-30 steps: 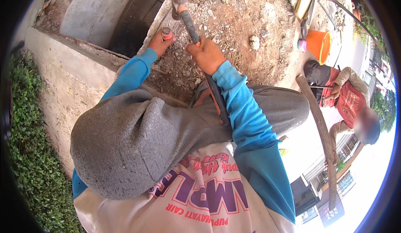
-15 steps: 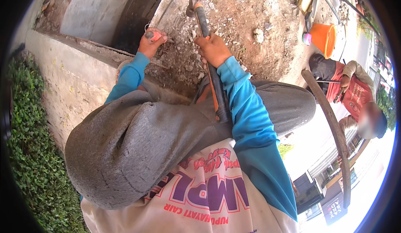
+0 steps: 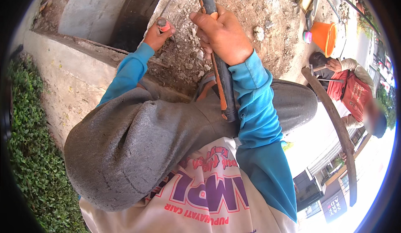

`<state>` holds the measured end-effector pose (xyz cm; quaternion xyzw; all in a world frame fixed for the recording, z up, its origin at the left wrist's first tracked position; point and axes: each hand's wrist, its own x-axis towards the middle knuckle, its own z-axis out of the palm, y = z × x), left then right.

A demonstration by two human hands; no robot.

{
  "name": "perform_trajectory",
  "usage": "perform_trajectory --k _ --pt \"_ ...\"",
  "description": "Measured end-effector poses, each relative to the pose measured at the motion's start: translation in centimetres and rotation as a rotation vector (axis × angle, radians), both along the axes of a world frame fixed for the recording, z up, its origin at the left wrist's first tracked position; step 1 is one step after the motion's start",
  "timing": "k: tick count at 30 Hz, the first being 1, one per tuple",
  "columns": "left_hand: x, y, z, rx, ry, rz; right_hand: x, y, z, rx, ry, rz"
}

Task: The person uses a hammer and a chisel to break off pieces of concrete from the edge of an opening in the ground.

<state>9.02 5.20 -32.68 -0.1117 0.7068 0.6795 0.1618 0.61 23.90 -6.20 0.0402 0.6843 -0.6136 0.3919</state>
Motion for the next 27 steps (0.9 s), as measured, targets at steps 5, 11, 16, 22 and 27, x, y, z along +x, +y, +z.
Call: perform_trajectory --k 5,11,16,22,27 --pt "-0.4 -0.7 -1.1 -0.107 0.014 -0.069 0.1 -0.3 -0.9 -0.014 -0.048 -0.024" --pt "0.2 0.0 0.2 -0.047 -0.029 0.068 0.8 -0.4 -1.1 0.014 -0.100 0.032" --pt "0.3 0.3 -1.9 -0.274 0.021 -0.143 0.9 -0.9 0.1 0.028 -0.032 0.036" --pt "-0.2 0.4 1.8 -0.278 -0.024 -0.137 2.2 -1.5 2.2 0.015 0.095 0.042" --pt "-0.5 1.3 0.2 -0.280 -0.040 -0.135 5.5 1.1 -6.5 0.297 -0.173 0.338"
